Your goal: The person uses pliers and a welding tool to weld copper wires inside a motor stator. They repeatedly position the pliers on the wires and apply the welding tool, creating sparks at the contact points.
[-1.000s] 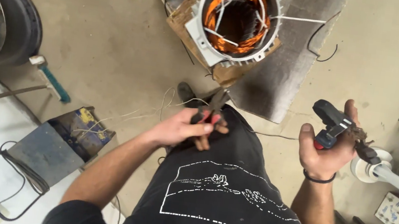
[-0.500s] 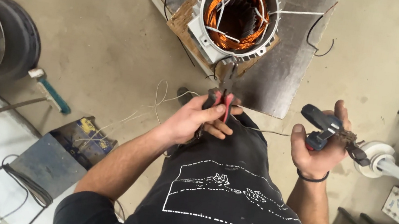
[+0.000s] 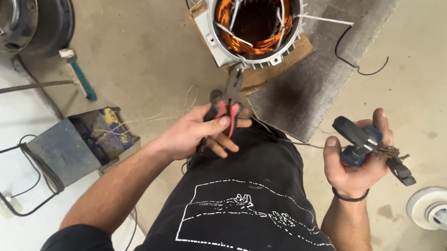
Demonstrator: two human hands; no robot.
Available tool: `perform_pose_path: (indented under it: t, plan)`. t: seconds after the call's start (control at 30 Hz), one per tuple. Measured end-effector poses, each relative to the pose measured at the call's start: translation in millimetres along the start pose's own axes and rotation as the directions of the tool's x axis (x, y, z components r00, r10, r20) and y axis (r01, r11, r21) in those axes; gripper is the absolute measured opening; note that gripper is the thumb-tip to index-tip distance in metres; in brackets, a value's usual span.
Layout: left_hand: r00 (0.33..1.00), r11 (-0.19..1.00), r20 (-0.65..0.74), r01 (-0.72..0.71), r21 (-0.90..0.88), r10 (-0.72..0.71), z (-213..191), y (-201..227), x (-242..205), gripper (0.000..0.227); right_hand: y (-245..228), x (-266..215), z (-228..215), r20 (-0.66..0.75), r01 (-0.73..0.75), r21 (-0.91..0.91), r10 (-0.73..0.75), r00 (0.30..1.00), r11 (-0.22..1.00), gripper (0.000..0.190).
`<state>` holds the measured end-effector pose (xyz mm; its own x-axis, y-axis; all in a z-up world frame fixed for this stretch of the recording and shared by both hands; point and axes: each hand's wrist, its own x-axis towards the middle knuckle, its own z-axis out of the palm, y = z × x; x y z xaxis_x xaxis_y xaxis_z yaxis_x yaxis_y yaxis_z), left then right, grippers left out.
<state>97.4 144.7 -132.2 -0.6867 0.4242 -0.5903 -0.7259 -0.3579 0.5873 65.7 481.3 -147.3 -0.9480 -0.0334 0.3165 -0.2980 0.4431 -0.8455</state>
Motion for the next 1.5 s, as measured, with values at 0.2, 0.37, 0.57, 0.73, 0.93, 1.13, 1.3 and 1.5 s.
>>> perform_pose_path:
  t: [0.2, 0.37, 0.57, 0.73, 0.93, 1.13, 1.3, 1.5]
  plan:
    - [0.999, 1.0, -0.028, 0.016, -0.014, -0.017, 3.6, -2.1, 3.4, 0.065, 12.3, 12.3, 0.8, 0.049, 0.082, -0.005, -0.082, 0.995, 0.997, 0.077]
    - [1.0, 1.0, -0.028, 0.006, -0.002, -0.006, 4.9, 3.2, 10.0, 0.066, 14.7, 17.8, 1.6, 0.059, 0.093, 0.028, -0.095, 0.994, 0.995, 0.077]
    - [1.0, 1.0, -0.013, 0.004, 0.001, -0.004, 0.9, 6.8, 12.1, 0.065, 15.2, 17.1, 1.1, 0.07, 0.082, 0.024, -0.083, 0.994, 0.996, 0.076]
    - [1.0, 1.0, -0.002, 0.024, 0.001, -0.024, 0.0, 9.6, 10.9, 0.066, 17.5, 15.9, 2.2, 0.063, 0.046, 0.058, -0.05, 0.997, 0.997, 0.076]
    - [0.997, 0.998, -0.03, 0.065, 0.007, -0.064, -6.1, 11.3, 9.2, 0.065, 19.4, 16.7, 3.6, 0.074, 0.052, 0.055, -0.056, 0.996, 0.997, 0.076]
    - [0.997, 0.997, -0.056, 0.053, 0.048, -0.051, -13.8, 10.4, 7.0, 0.061, 18.0, 19.6, 8.2, 0.079, 0.077, 0.043, -0.08, 0.994, 0.996, 0.077]
    - [0.996, 0.996, -0.058, 0.068, 0.062, -0.065, -9.6, 11.7, 5.7, 0.06, 19.4, 15.6, 9.8, 0.083, 0.01, 0.073, -0.016, 0.996, 0.997, 0.077]
    - [0.994, 0.995, -0.076, 0.077, 0.056, -0.073, -11.9, 7.0, 7.9, 0.055, 14.1, 16.4, 11.7, 0.089, 0.023, 0.033, -0.026, 0.996, 0.999, 0.076]
